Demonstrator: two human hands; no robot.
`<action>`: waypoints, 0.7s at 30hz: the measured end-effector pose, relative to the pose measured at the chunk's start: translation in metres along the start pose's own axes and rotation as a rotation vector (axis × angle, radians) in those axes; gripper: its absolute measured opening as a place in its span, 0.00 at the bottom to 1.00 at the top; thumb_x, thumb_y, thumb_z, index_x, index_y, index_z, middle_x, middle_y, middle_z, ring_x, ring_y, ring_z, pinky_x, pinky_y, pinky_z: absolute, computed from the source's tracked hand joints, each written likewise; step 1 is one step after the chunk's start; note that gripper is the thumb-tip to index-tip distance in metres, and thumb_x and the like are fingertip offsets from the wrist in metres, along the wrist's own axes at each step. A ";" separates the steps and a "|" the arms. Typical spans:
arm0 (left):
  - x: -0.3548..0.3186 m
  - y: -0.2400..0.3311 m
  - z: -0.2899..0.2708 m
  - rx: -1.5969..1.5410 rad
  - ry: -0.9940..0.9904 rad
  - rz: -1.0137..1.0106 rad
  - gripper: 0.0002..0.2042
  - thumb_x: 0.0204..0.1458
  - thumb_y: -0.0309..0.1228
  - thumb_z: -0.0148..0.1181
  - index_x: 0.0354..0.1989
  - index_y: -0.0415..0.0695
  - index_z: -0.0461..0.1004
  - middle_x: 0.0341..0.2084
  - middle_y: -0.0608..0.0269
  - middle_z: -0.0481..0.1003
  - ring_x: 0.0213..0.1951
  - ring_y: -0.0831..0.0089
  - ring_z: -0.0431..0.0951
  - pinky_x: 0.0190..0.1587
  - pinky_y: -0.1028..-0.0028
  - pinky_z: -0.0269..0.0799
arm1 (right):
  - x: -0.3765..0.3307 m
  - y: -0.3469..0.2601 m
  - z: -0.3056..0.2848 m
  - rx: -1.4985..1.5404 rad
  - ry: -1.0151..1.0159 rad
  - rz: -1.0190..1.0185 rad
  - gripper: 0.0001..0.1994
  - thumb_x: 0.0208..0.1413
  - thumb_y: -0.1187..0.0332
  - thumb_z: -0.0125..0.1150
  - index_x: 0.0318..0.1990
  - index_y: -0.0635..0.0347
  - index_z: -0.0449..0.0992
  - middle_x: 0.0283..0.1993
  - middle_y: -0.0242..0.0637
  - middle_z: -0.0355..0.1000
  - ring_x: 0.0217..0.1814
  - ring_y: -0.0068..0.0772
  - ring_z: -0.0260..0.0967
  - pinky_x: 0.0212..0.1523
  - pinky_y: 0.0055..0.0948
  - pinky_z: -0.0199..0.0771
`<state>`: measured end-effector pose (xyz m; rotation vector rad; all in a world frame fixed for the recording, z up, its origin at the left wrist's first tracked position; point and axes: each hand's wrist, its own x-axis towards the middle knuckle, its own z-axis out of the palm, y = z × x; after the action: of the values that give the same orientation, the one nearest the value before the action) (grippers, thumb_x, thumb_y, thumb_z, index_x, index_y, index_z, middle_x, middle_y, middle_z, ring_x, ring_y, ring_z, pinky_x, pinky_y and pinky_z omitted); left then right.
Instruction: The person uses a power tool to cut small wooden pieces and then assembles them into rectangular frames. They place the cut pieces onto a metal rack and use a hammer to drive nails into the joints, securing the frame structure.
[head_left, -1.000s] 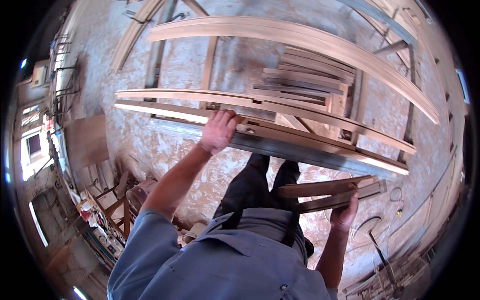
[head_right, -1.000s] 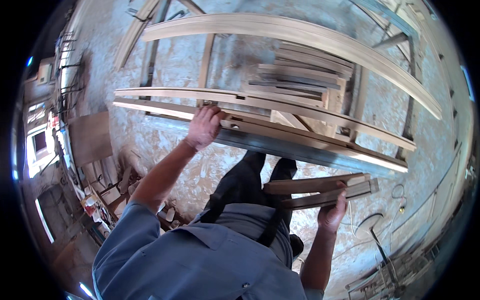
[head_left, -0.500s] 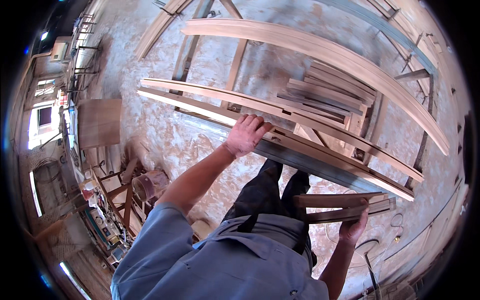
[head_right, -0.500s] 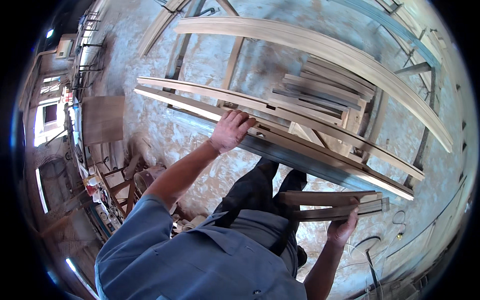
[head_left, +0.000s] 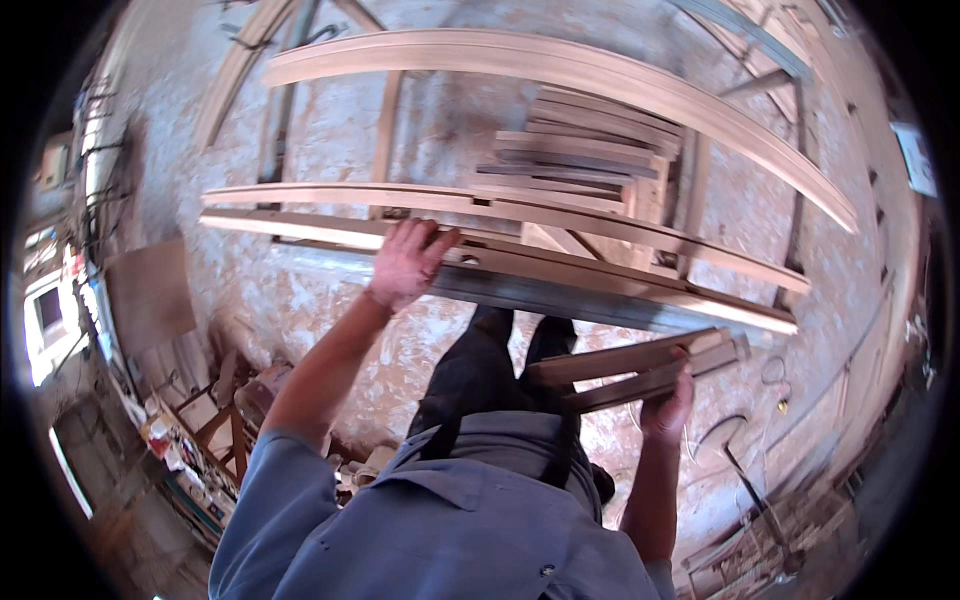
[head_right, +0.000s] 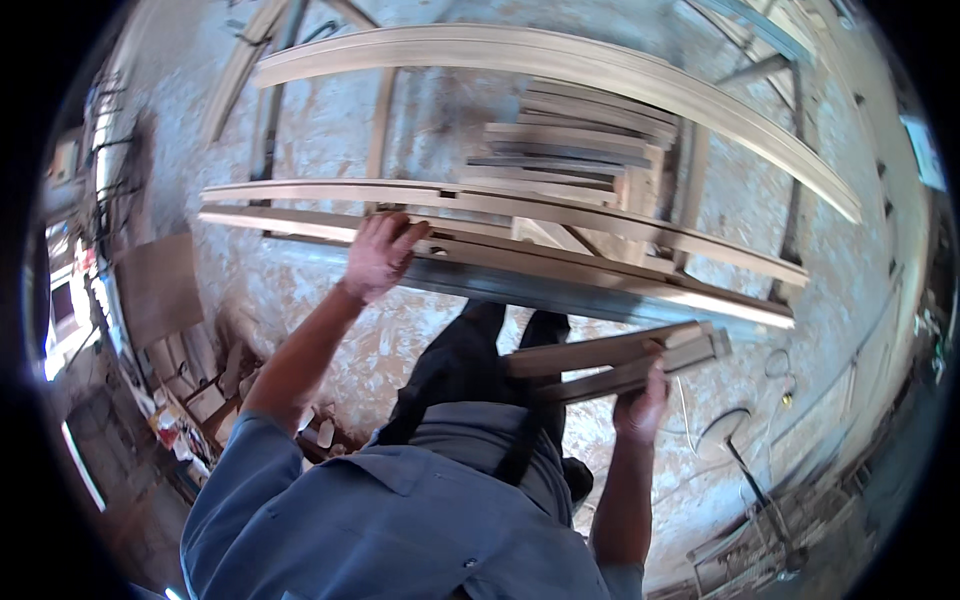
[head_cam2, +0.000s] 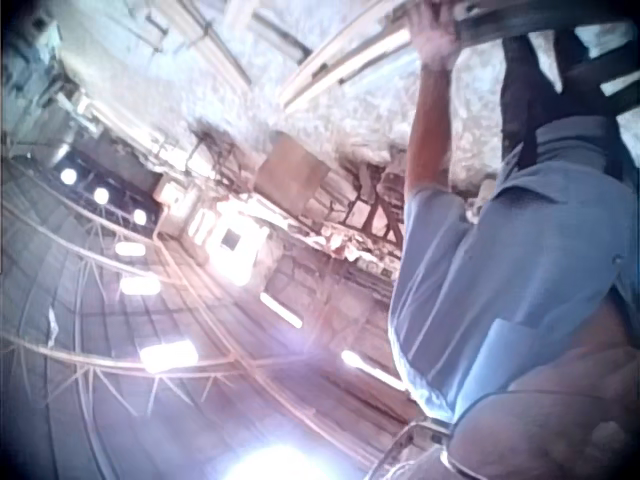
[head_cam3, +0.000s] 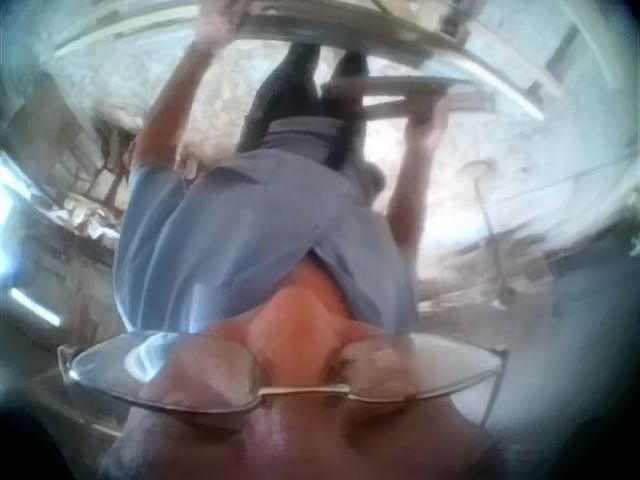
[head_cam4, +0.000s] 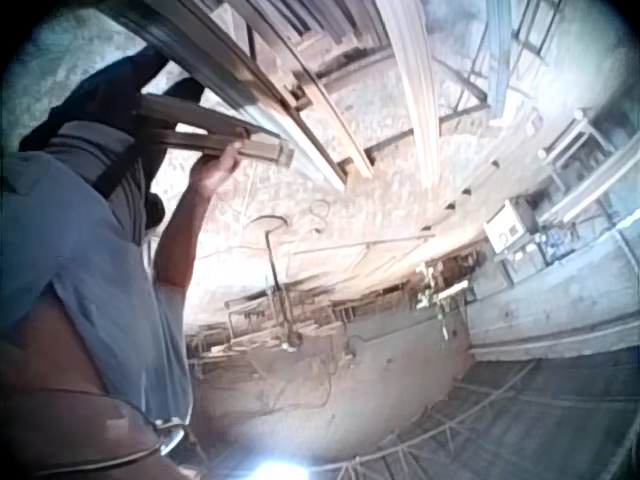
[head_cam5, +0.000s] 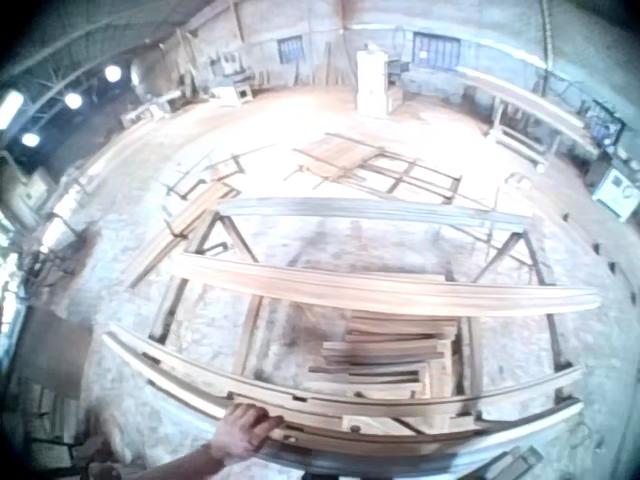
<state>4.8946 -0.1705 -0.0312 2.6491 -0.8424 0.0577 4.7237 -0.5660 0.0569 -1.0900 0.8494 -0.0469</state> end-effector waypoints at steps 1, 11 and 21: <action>0.002 0.002 -0.002 0.007 -0.040 -0.029 0.24 0.41 0.27 0.59 0.52 0.54 0.73 0.41 0.59 0.70 0.44 0.59 0.71 0.47 0.59 0.69 | -0.001 0.000 0.000 0.034 -0.011 0.000 0.22 0.62 0.53 0.53 0.55 0.58 0.69 0.53 0.35 0.67 0.56 0.33 0.64 0.57 0.37 0.63; 0.029 0.005 -0.012 -0.086 -0.102 0.035 0.20 0.43 0.23 0.60 0.49 0.46 0.72 0.38 0.56 0.75 0.42 0.55 0.75 0.48 0.59 0.70 | 0.002 0.002 -0.002 0.088 0.061 -0.011 0.15 0.59 0.60 0.60 0.47 0.60 0.75 0.49 0.33 0.70 0.54 0.30 0.64 0.55 0.34 0.63; 0.036 0.010 -0.007 -0.169 -0.183 0.004 0.20 0.41 0.30 0.66 0.46 0.44 0.71 0.41 0.55 0.75 0.46 0.54 0.74 0.49 0.58 0.68 | -0.002 0.020 -0.024 0.097 0.083 -0.027 0.19 0.61 0.57 0.57 0.52 0.60 0.72 0.51 0.33 0.68 0.54 0.31 0.65 0.54 0.34 0.66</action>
<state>4.9190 -0.1953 -0.0157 2.5204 -0.8690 -0.2470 4.7003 -0.5741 0.0377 -1.0136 0.8980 -0.1550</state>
